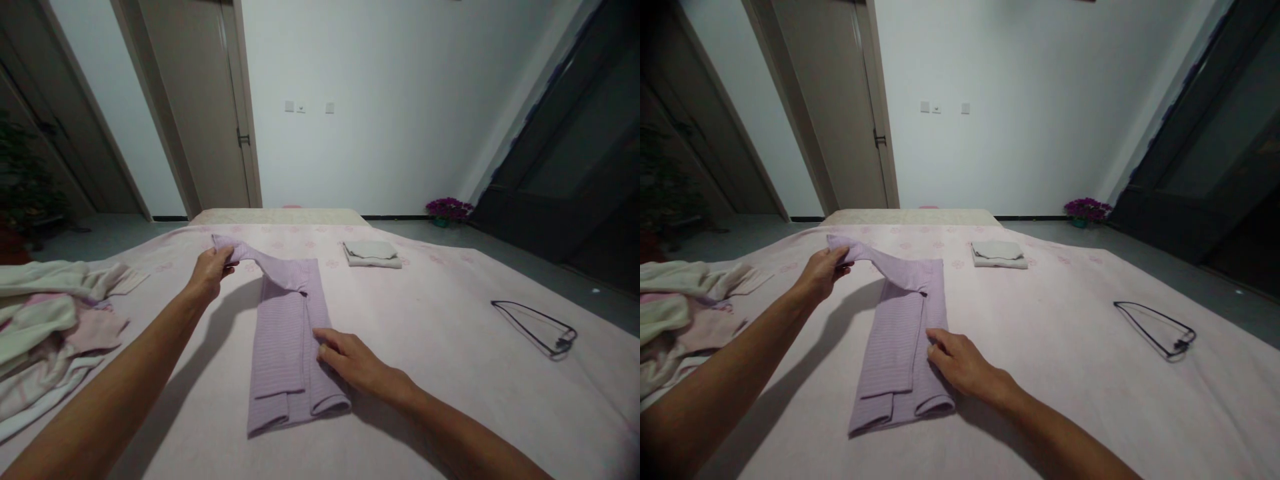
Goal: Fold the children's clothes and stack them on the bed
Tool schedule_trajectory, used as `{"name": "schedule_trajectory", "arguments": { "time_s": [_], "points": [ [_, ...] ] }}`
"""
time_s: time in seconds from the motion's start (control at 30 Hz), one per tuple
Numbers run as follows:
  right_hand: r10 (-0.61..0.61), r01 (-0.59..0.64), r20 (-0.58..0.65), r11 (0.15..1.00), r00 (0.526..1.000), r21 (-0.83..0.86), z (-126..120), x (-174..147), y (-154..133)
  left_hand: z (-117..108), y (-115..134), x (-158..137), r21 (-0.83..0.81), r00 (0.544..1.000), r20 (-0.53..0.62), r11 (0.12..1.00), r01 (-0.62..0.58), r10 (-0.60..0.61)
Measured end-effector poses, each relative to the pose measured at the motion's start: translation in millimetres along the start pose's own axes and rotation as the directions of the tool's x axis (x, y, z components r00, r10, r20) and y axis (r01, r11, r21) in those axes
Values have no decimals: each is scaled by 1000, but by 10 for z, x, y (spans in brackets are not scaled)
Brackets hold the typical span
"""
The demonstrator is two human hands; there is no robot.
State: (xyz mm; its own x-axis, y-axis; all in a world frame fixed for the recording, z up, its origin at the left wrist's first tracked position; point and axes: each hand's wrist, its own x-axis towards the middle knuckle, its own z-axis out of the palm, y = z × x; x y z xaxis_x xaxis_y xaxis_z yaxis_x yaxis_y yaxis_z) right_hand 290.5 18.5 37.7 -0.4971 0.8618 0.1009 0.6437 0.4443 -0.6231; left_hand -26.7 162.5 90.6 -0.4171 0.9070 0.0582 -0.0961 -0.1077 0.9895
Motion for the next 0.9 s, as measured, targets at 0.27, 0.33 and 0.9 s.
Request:
{"name": "schedule_trajectory", "arguments": {
  "time_s": [0.27,0.33,0.9],
  "points": [
    [-153,166,64,909,986,-382,28,-150,114,53,29,-160,103,995,49,990,-91,86],
    [-108,120,52,910,993,-396,4,-168,96,94,74,-224,107,988,79,984,-141,133],
    [-243,252,70,944,968,-211,116,-371,-60,176,-128,-850,381,825,512,798,-467,239]
  ]
}}
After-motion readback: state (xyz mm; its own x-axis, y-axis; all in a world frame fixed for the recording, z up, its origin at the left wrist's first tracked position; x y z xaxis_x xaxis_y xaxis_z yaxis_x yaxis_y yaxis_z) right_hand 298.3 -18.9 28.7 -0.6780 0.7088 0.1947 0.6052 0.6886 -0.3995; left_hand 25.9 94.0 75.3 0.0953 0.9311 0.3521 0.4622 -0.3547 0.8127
